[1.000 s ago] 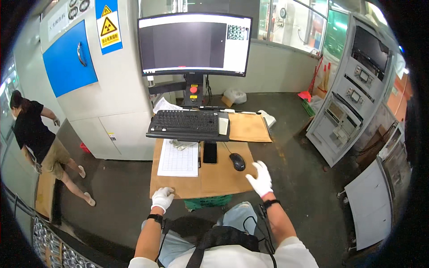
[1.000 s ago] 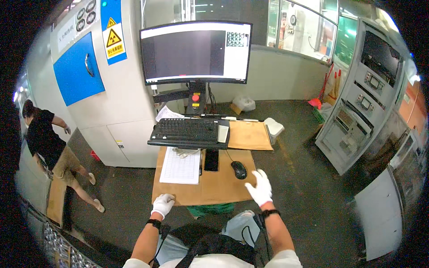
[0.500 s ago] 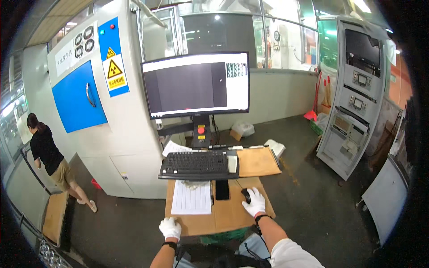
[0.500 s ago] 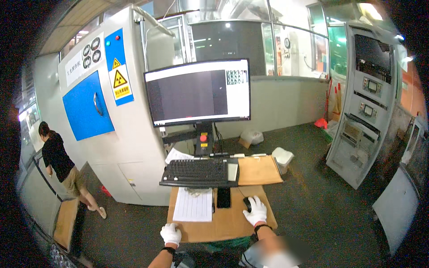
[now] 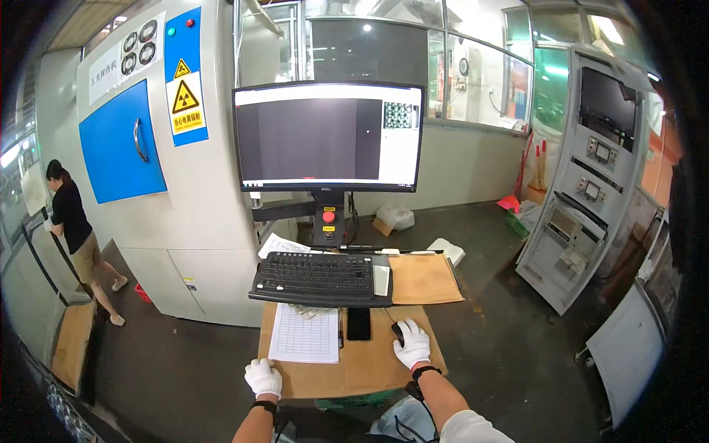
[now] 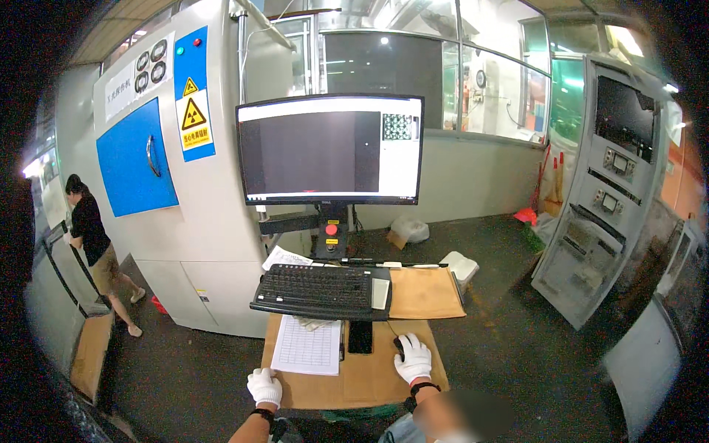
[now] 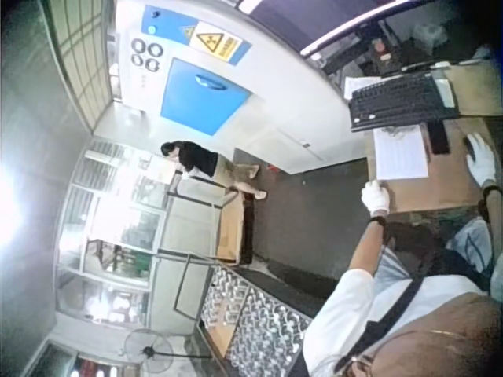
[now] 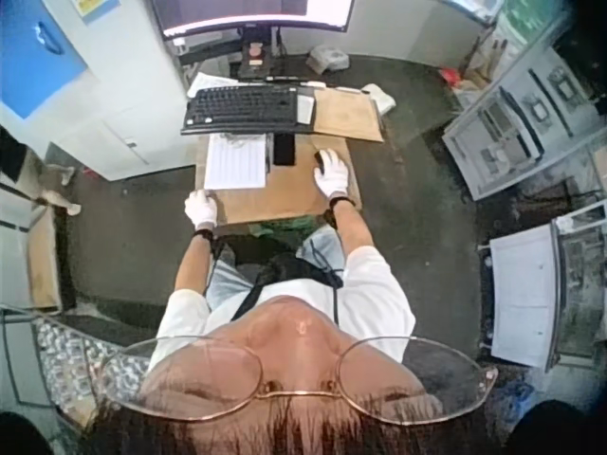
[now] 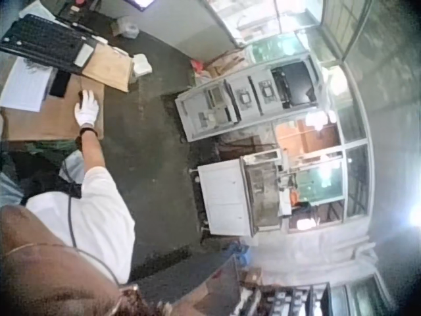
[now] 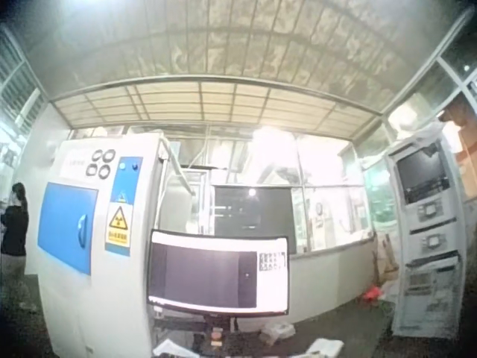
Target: Inspecting metal cylinder parts using an X-ray machine and computer interface, then organizing them on a tray.
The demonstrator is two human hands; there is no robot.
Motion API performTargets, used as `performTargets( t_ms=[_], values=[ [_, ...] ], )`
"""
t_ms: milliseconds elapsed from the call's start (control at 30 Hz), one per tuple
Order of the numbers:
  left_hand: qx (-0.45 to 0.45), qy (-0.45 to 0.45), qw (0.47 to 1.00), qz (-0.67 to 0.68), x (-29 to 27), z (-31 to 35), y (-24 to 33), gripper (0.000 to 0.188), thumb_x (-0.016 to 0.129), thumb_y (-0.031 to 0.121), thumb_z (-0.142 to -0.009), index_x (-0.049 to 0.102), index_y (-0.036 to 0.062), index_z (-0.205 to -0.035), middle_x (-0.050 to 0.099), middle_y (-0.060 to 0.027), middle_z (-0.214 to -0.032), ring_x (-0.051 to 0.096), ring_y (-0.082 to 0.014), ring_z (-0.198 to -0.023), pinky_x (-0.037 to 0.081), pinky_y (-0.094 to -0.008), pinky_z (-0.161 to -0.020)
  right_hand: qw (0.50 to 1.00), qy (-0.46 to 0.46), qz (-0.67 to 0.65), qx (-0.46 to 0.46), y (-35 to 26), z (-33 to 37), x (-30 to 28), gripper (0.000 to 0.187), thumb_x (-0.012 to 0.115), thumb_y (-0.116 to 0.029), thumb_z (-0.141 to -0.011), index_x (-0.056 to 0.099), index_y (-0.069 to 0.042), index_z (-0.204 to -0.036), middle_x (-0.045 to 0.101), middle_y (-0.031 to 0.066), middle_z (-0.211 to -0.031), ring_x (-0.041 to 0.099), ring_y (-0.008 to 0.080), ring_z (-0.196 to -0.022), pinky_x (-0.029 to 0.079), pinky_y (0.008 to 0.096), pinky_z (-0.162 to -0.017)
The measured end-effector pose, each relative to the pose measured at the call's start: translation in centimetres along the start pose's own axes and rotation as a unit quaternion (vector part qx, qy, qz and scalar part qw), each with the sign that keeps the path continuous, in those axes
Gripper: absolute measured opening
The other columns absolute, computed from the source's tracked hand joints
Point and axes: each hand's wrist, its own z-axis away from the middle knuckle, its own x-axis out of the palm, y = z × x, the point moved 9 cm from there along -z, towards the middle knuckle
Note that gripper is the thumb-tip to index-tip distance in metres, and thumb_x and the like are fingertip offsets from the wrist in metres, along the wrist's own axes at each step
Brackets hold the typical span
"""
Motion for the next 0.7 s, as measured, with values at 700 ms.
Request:
performTargets(
  t_ms=[700],
  values=[
    [0.040, 0.111, 0.993, 0.020, -0.6, -0.3, 1.9, 0.018, 0.072, 0.013, -0.079, 0.068, 0.0132, -0.097, 0.063, -0.0121, -0.113, 0.060, -0.0361, -0.106, 0.051, -0.0487, -0.091, 0.999, 0.020, 0.019, -0.019, -0.6, -0.9, 0.5, 0.048, 0.071, -0.024, -0.085, 0.063, -0.023, -0.133, 0.059, 0.0112, -0.140, 0.062, 0.0394, -0.111, 0.050, 0.0539, -0.095]
  ],
)
